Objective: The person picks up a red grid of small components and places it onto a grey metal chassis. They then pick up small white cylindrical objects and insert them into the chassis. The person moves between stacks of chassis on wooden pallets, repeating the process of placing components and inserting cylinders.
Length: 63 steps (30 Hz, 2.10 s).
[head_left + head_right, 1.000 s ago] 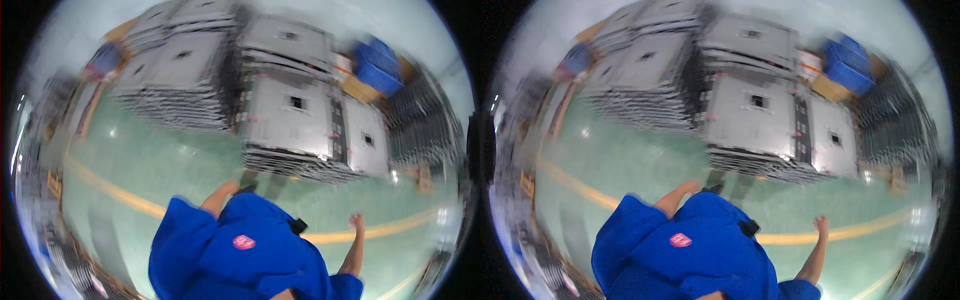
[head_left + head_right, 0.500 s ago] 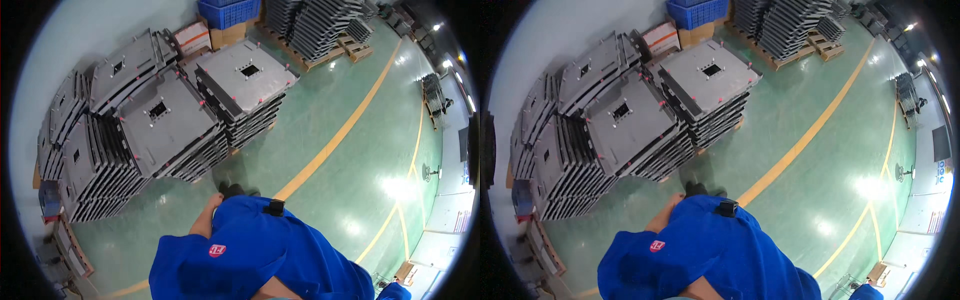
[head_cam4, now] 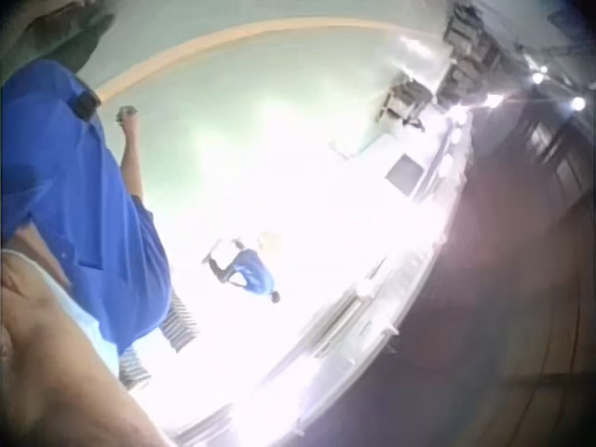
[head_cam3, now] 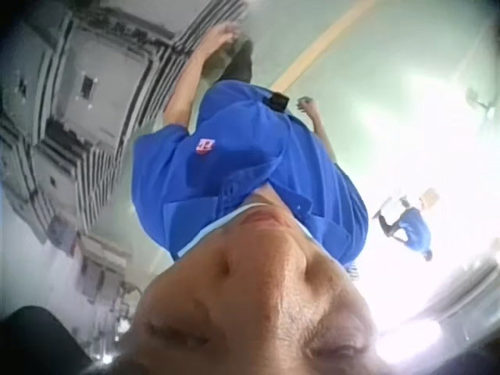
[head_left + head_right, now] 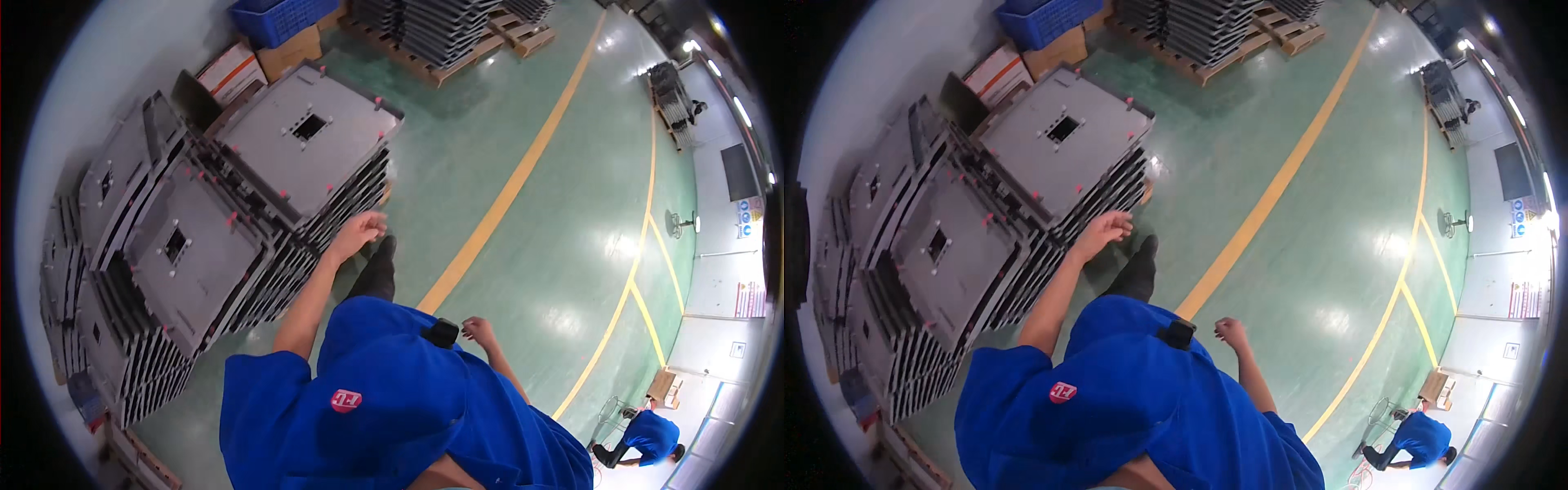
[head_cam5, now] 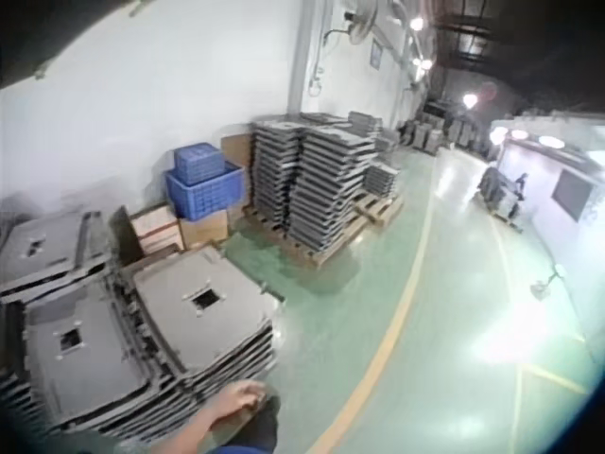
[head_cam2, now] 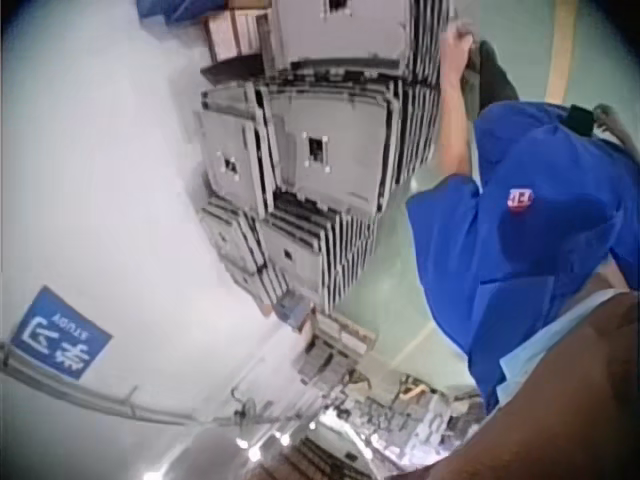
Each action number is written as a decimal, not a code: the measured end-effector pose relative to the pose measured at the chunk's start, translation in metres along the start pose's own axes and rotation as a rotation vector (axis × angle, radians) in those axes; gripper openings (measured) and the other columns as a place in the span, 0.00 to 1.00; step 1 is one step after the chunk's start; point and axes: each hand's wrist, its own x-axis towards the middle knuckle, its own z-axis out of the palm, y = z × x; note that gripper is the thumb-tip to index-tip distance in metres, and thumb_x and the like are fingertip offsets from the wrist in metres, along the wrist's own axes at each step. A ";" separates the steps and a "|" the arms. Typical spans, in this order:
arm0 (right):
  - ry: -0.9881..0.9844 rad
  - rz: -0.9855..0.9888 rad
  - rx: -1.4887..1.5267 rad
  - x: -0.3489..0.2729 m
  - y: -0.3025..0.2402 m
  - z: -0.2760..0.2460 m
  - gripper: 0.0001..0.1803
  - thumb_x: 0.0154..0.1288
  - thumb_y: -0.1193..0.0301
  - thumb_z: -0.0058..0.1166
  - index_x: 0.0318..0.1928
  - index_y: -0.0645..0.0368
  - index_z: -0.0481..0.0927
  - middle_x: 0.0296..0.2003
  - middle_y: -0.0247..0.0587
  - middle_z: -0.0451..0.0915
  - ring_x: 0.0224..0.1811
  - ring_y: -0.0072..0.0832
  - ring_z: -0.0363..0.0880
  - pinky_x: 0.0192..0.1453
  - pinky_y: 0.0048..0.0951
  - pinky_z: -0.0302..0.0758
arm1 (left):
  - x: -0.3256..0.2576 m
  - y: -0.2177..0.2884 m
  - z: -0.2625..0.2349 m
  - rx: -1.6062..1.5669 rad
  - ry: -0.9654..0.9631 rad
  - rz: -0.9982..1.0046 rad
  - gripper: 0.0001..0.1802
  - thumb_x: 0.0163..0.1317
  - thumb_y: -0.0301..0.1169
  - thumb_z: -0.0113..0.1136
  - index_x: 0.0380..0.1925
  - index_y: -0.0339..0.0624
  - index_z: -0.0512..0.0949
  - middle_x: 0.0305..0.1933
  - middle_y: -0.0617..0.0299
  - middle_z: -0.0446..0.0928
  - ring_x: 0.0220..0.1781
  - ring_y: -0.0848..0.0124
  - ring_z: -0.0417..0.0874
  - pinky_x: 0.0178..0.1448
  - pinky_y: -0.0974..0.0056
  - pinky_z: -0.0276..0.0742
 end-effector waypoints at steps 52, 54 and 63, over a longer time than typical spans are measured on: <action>0.083 0.187 -0.156 0.552 -0.329 -0.638 0.09 0.49 0.70 0.48 0.27 0.65 0.76 0.20 0.41 0.76 0.19 0.27 0.76 0.22 0.27 0.74 | 0.882 0.500 0.176 0.754 0.237 0.989 0.12 0.41 0.17 0.49 0.29 0.36 0.74 0.31 0.59 0.75 0.35 0.69 0.75 0.38 0.69 0.70; 0.175 0.237 0.139 0.577 -0.311 -0.651 0.09 0.49 0.70 0.49 0.26 0.65 0.76 0.19 0.41 0.76 0.18 0.26 0.75 0.21 0.27 0.73 | 0.929 0.517 0.153 0.753 0.346 0.850 0.10 0.45 0.18 0.49 0.31 0.35 0.74 0.31 0.61 0.74 0.34 0.75 0.74 0.38 0.71 0.69; 0.208 0.198 0.202 0.681 -0.343 -0.707 0.09 0.49 0.71 0.47 0.25 0.65 0.76 0.18 0.41 0.76 0.17 0.26 0.74 0.19 0.26 0.71 | 1.093 0.558 0.073 0.714 0.701 0.754 0.07 0.51 0.22 0.52 0.30 0.35 0.76 0.28 0.62 0.77 0.31 0.78 0.76 0.36 0.75 0.70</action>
